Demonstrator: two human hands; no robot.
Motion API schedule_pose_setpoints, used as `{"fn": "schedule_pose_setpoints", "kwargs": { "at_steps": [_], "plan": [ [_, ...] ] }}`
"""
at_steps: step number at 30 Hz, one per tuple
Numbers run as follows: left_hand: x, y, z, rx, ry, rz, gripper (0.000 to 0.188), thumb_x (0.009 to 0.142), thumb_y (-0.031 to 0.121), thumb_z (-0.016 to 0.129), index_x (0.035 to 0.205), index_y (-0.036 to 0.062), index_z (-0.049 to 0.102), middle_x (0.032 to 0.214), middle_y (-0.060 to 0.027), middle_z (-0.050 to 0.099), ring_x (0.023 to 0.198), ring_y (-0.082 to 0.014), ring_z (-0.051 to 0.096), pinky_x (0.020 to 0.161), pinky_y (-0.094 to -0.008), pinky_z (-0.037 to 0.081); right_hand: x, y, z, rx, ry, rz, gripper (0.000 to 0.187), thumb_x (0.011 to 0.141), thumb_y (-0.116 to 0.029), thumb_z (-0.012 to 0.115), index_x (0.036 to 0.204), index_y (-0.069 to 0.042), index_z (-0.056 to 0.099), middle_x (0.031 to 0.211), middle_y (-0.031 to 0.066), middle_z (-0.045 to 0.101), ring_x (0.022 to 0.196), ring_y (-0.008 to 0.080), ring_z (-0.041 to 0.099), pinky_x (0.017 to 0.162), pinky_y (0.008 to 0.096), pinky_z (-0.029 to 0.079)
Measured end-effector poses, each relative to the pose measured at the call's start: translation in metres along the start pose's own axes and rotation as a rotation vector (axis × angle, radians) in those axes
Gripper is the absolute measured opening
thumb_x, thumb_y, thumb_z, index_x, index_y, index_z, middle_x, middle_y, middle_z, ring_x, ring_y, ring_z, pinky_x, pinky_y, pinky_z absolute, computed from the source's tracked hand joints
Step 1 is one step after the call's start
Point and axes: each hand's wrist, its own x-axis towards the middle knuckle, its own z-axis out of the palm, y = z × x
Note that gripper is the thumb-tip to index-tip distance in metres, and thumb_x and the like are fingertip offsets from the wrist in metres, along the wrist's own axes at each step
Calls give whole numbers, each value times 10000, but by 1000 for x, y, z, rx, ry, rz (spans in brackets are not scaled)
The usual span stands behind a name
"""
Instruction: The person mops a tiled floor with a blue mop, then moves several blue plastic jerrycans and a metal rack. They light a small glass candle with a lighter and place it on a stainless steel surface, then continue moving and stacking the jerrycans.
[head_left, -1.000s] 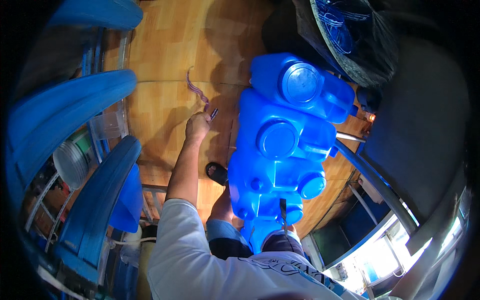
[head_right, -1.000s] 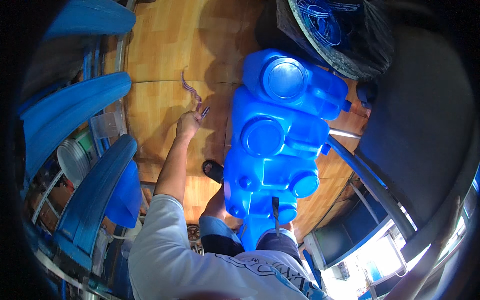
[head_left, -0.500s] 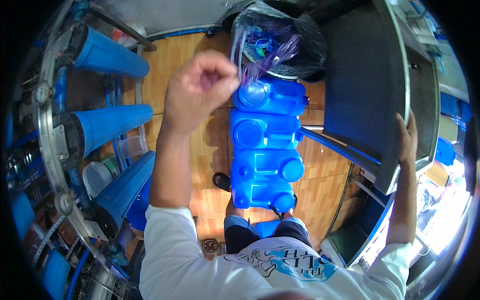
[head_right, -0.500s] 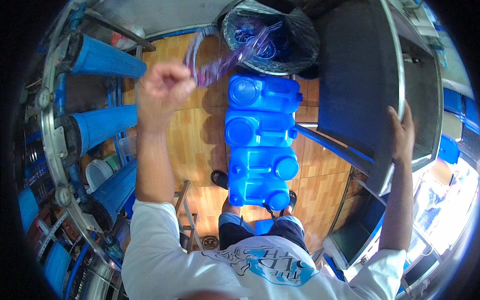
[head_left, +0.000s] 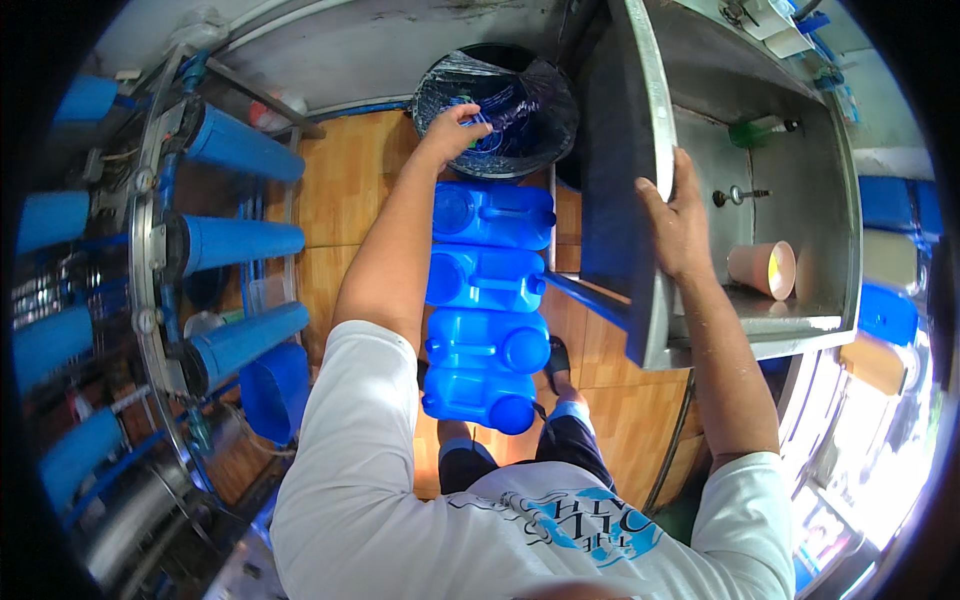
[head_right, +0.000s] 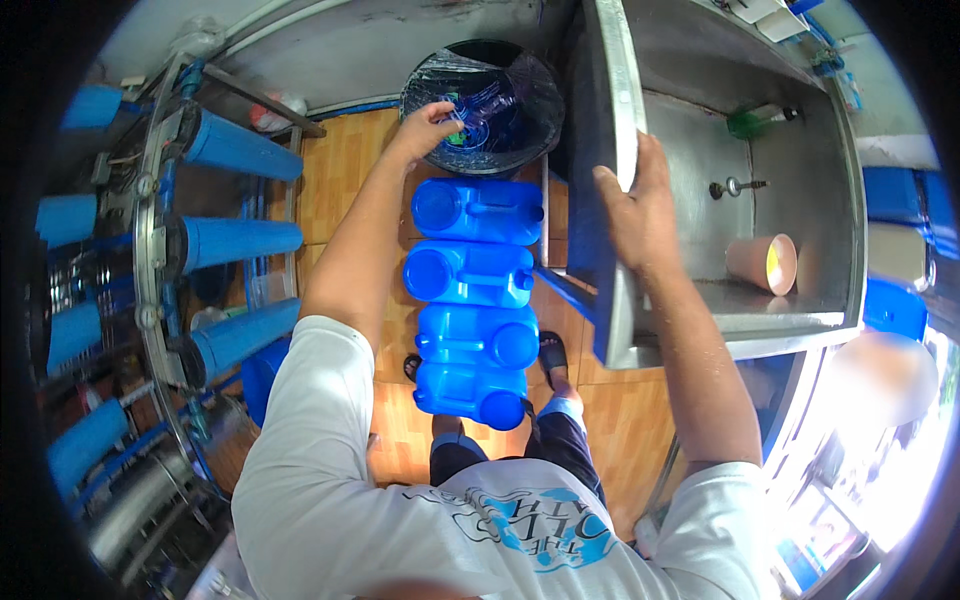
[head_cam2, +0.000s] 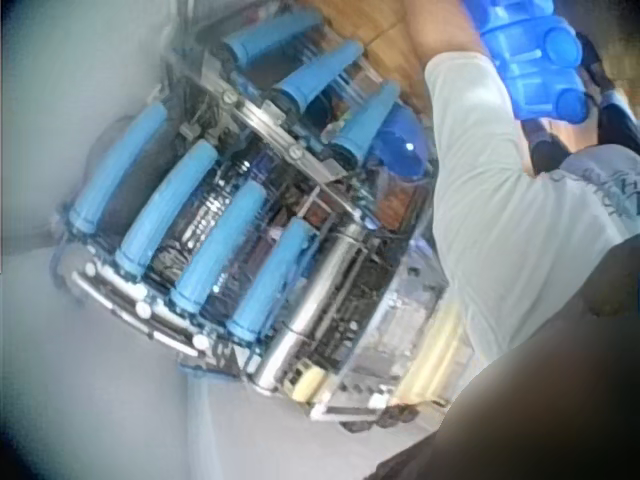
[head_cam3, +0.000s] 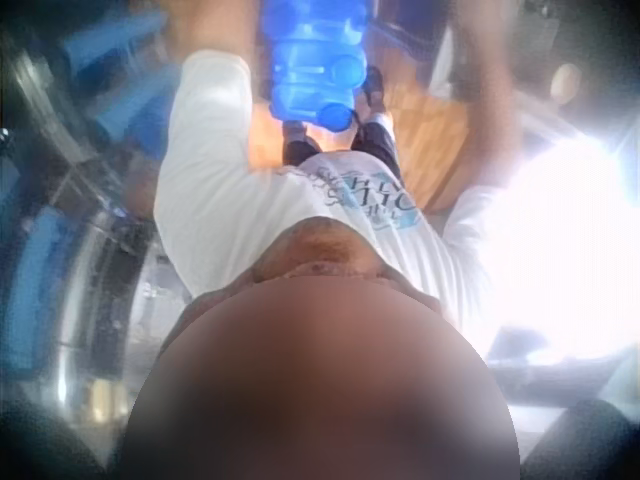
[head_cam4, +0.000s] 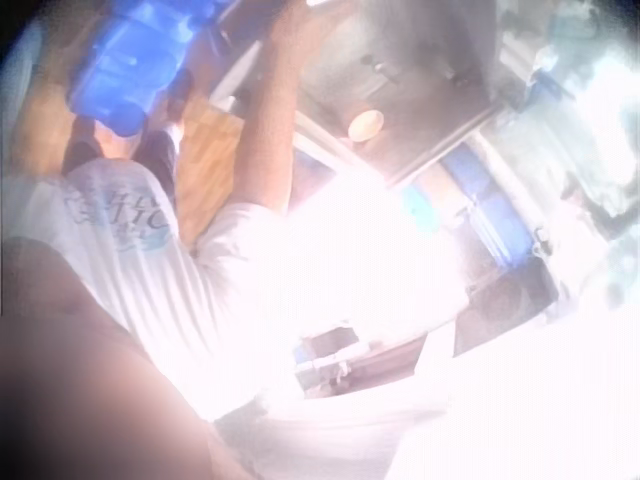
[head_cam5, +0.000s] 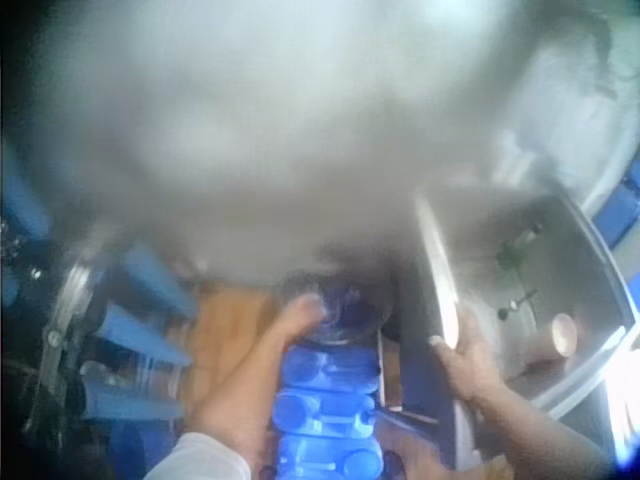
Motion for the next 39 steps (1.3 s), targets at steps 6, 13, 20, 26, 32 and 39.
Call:
{"fn": "schedule_pose_setpoints", "kwargs": {
  "at_steps": [6, 13, 20, 26, 32, 39],
  "plan": [
    [-61, -15, 61, 639, 441, 104, 735, 753, 409, 774, 1339, 41, 526, 1314, -256, 545, 1269, -363, 496, 1054, -399, 398, 5, 15, -2, -54, -44, -35, 706, 854, -244, 601, 1415, 62, 301, 1442, 381, 289, 1373, 491, 271, 1141, 456, 253],
    [-333, -39, 117, 392, -9, -178, 624, 806, 370, 747, 1273, -2, 567, 1282, -206, 583, 1201, -323, 550, 1021, -393, 427, 4, 31, 6, -48, -11, -98, 747, 874, -311, 592, 1400, 117, 277, 1443, 415, 225, 1319, 531, 327, 1104, 483, 309],
    [-665, -90, 114, 181, 416, -607, 571, 816, 267, 763, 1281, 3, 561, 1199, -145, 641, 1053, -213, 622, 901, -323, 502, -7, 18, -57, -261, -245, -389, 714, 858, -473, 626, 1304, 63, 470, 1317, 331, 477, 1221, 469, 474, 1029, 458, 407],
    [-977, -169, 199, 345, 607, -917, 411, 905, 315, 645, 1162, -2, 602, 1034, -80, 654, 929, -171, 578, 844, -311, 460, -278, 85, -145, 374, -562, -461, 382, 917, -188, 635, 1266, -42, 577, 1131, 91, 652, 1058, 168, 594, 964, 321, 456],
    [-1218, -181, 538, -44, 726, -1328, 399, 925, 409, 586, 1025, 23, 578, 837, -58, 588, 778, -217, 545, 730, -384, 465, -513, 221, -226, -616, -1556, -239, 445, 855, -350, 613, 1234, -117, 621, 1166, 188, 648, 1121, 355, 594, 925, 435, 474],
    [-1251, -124, 844, -480, 634, -1330, 288, 929, 349, 600, 857, 86, 508, 748, -5, 511, 680, -167, 467, 610, -357, 422, -545, 337, -248, -747, -1563, -203, 414, 867, -355, 581, 1223, -146, 615, 1215, 132, 639, 1160, 340, 577, 945, 431, 469]
  ]
}}
